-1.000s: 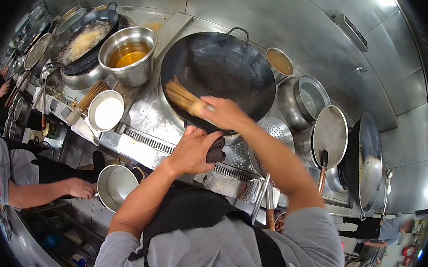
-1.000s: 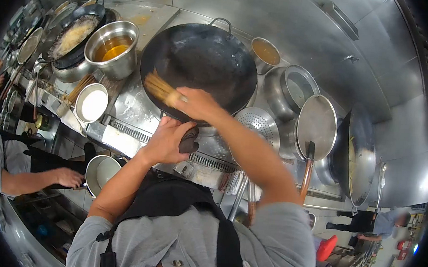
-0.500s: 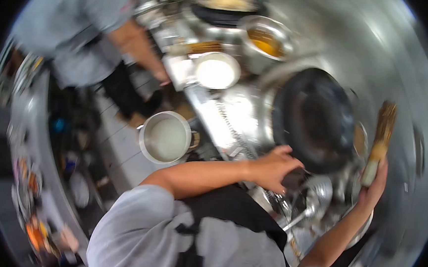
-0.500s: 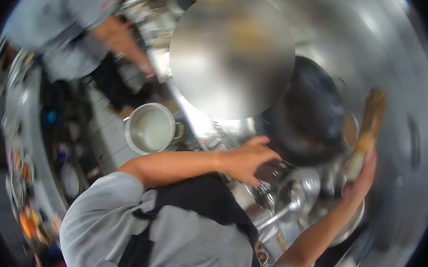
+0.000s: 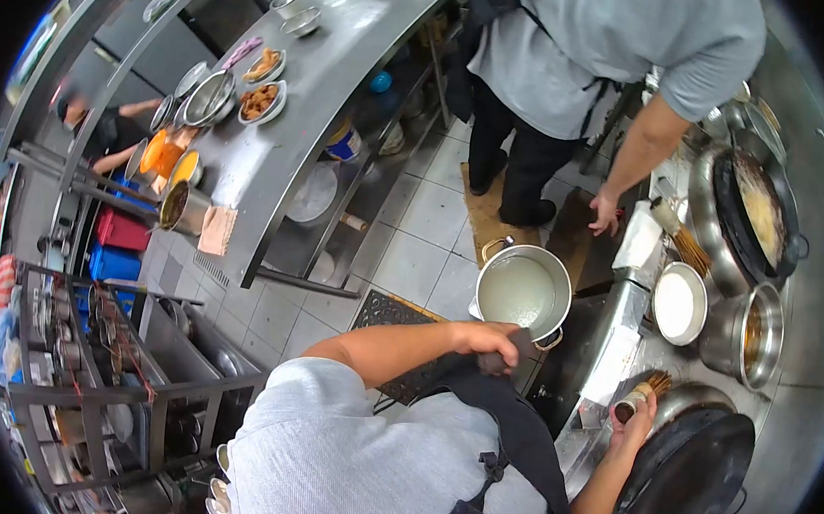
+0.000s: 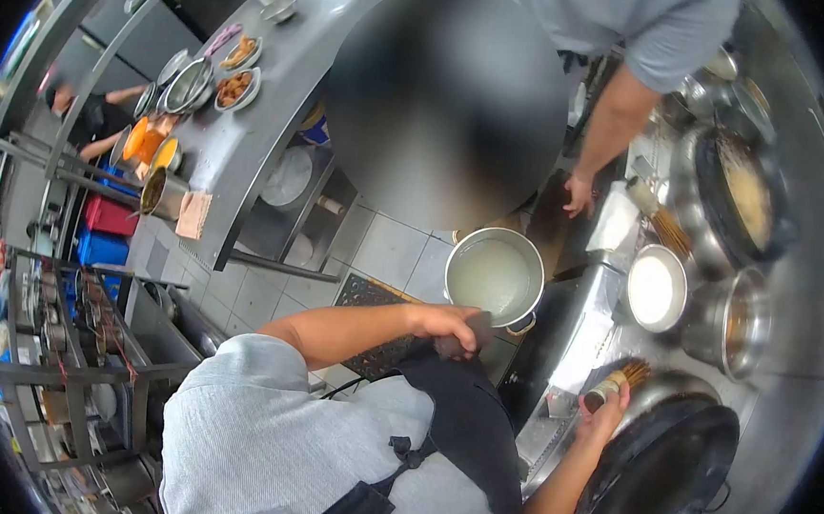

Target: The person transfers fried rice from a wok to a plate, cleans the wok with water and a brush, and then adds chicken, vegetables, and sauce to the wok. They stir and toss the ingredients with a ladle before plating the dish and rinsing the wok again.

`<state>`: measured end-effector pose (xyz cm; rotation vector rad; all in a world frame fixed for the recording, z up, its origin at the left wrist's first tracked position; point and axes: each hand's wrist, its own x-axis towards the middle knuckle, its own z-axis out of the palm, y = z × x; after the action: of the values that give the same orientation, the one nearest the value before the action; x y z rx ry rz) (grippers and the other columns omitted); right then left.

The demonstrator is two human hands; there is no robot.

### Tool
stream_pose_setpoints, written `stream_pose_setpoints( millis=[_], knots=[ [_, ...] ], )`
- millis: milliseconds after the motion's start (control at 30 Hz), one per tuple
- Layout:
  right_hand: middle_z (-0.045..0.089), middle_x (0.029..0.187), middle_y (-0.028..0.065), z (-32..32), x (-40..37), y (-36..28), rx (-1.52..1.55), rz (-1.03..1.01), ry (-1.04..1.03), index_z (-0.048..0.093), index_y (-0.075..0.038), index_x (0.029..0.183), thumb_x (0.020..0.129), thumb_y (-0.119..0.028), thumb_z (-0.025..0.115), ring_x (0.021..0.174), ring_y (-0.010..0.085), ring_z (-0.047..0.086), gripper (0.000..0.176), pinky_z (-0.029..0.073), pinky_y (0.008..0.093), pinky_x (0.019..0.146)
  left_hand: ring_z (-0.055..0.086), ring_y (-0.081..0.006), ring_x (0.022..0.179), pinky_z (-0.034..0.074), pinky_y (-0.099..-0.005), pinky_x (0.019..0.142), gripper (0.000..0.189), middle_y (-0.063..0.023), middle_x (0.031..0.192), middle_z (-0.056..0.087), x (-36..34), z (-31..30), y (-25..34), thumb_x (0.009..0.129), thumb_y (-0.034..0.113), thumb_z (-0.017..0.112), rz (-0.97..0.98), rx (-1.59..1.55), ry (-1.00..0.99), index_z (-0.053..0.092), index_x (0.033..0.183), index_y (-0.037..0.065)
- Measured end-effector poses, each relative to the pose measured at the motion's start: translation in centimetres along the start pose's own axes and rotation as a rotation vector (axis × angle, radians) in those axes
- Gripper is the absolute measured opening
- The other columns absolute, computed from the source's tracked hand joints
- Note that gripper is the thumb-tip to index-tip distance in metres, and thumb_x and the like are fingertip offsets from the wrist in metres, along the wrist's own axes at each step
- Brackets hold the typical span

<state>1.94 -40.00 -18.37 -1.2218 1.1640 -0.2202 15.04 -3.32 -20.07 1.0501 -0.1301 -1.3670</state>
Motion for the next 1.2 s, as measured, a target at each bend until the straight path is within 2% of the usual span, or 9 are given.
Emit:
stream_pose_setpoints(
  millis=[133, 267, 367, 433, 500, 533, 600, 867, 1200],
  knots=[
    [0.055, 0.127, 0.0086, 1.3, 3.0, 1.0, -0.048, 0.067, -0.157, 0.035, -0.025, 0.152, 0.091, -0.018, 0.054, 0.1, 0.0285, 0.063, 0.064, 0.059, 0.0421, 0.069, 0.065, -0.0177, 0.065, 0.053, -0.0379, 0.055, 0.031, -0.0065, 0.081, 0.067, -0.5, -11.1, -8.6, 0.071, 0.023, 0.074, -0.371, -0.08, 0.342, 0.068, 0.099, 0.011],
    [0.049, 0.141, 0.0117, 1.0, 0.8, 1.3, -0.277, -0.136, -0.042, 0.033, -0.023, 0.154, 0.091, -0.019, 0.057, 0.122, 0.0297, 0.053, 0.068, 0.048, 0.0462, 0.092, 0.068, -0.0195, 0.07, 0.053, -0.0443, 0.065, 0.015, -0.0066, 0.079, 0.07, -4.2, -16.2, -13.1, 0.069, 0.024, 0.076, -0.657, 0.462, 0.625, 0.071, 0.078, 0.012],
    [0.057, 0.13, 0.0125, 0.3, -6.0, -1.4, -0.451, -0.458, 0.053, 0.051, -0.007, 0.142, 0.091, -0.01, 0.06, 0.113, 0.0221, 0.059, 0.052, 0.048, 0.0313, 0.089, 0.067, -0.027, 0.094, 0.052, -0.0414, 0.082, 0.014, -0.0084, 0.095, 0.073, -4.0, -22.9, -17.7, 0.079, 0.022, 0.067, -0.145, 1.455, -0.648, 0.077, 0.089, 0.019],
    [0.059, 0.128, 0.013, -1.9, -9.8, -1.5, -0.676, -0.611, 0.168, 0.056, -0.004, 0.136, 0.091, -0.01, 0.063, 0.112, 0.022, 0.06, 0.046, 0.05, 0.0325, 0.091, 0.068, -0.0262, 0.087, 0.054, -0.0419, 0.077, 0.016, -0.0078, 0.094, 0.072, -4.8, -23.9, -18.0, 0.084, 0.027, 0.064, -0.086, 1.353, -0.592, 0.076, 0.09, 0.019],
    [0.061, 0.123, 0.0133, -3.6, -13.0, -2.6, -0.838, -0.695, 0.357, 0.059, -0.003, 0.132, 0.091, -0.011, 0.065, 0.11, 0.023, 0.061, 0.043, 0.051, 0.0333, 0.09, 0.068, -0.0252, 0.08, 0.055, -0.0406, 0.067, 0.022, -0.0101, 0.094, 0.07, -3.3, -21.3, -13.8, 0.08, 0.026, 0.069, -0.765, 1.209, -0.264, 0.073, 0.097, 0.013],
    [0.062, 0.12, 0.0137, -4.7, -14.0, -2.5, -0.932, -0.779, 0.477, 0.06, -0.003, 0.131, 0.09, -0.011, 0.066, 0.109, 0.0239, 0.062, 0.042, 0.051, 0.0328, 0.089, 0.068, -0.0251, 0.078, 0.055, -0.0399, 0.065, 0.027, -0.011, 0.094, 0.069, -1.8, -20.8, -12.4, 0.078, 0.026, 0.07, -0.784, 1.13, -0.12, 0.07, 0.101, 0.011],
    [0.062, 0.119, 0.014, -5.8, -15.8, -2.5, -0.547, -0.523, 0.546, 0.061, -0.005, 0.129, 0.089, -0.01, 0.066, 0.11, 0.027, 0.061, 0.041, 0.05, 0.0345, 0.091, 0.067, -0.0248, 0.075, 0.056, -0.0386, 0.061, 0.04, -0.013, 0.095, 0.067, -0.4, -21.2, -11.7, 0.073, 0.024, 0.074, -0.803, 0.951, 0.191, 0.066, 0.108, 0.006],
    [0.065, 0.116, 0.0158, -7.5, -17.7, -1.2, -1.06, -0.509, 0.752, 0.063, -0.006, 0.124, 0.09, -0.023, 0.065, 0.107, 0.036, 0.059, 0.038, 0.047, 0.0448, 0.093, 0.068, -0.0266, 0.081, 0.056, -0.0399, 0.064, 0.064, -0.0173, 0.107, 0.065, 2.5, -19.2, -6.3, 0.066, 0.019, 0.076, -0.614, 0.705, 0.274, 0.054, 0.123, -0.002],
    [0.069, 0.105, 0.0128, -4.0, -20.2, 0.3, -0.882, -0.62, 0.927, 0.068, -0.011, 0.109, 0.097, -0.033, 0.056, 0.1, 0.0362, 0.062, 0.027, 0.049, 0.0456, 0.089, 0.063, -0.0328, 0.112, 0.051, -0.0398, 0.093, 0.072, -0.0214, 0.119, 0.065, -11.6, -26.8, -11.3, 0.065, 0.023, 0.077, -0.532, 1.059, 0.212, 0.054, 0.127, -0.006]
  ],
)
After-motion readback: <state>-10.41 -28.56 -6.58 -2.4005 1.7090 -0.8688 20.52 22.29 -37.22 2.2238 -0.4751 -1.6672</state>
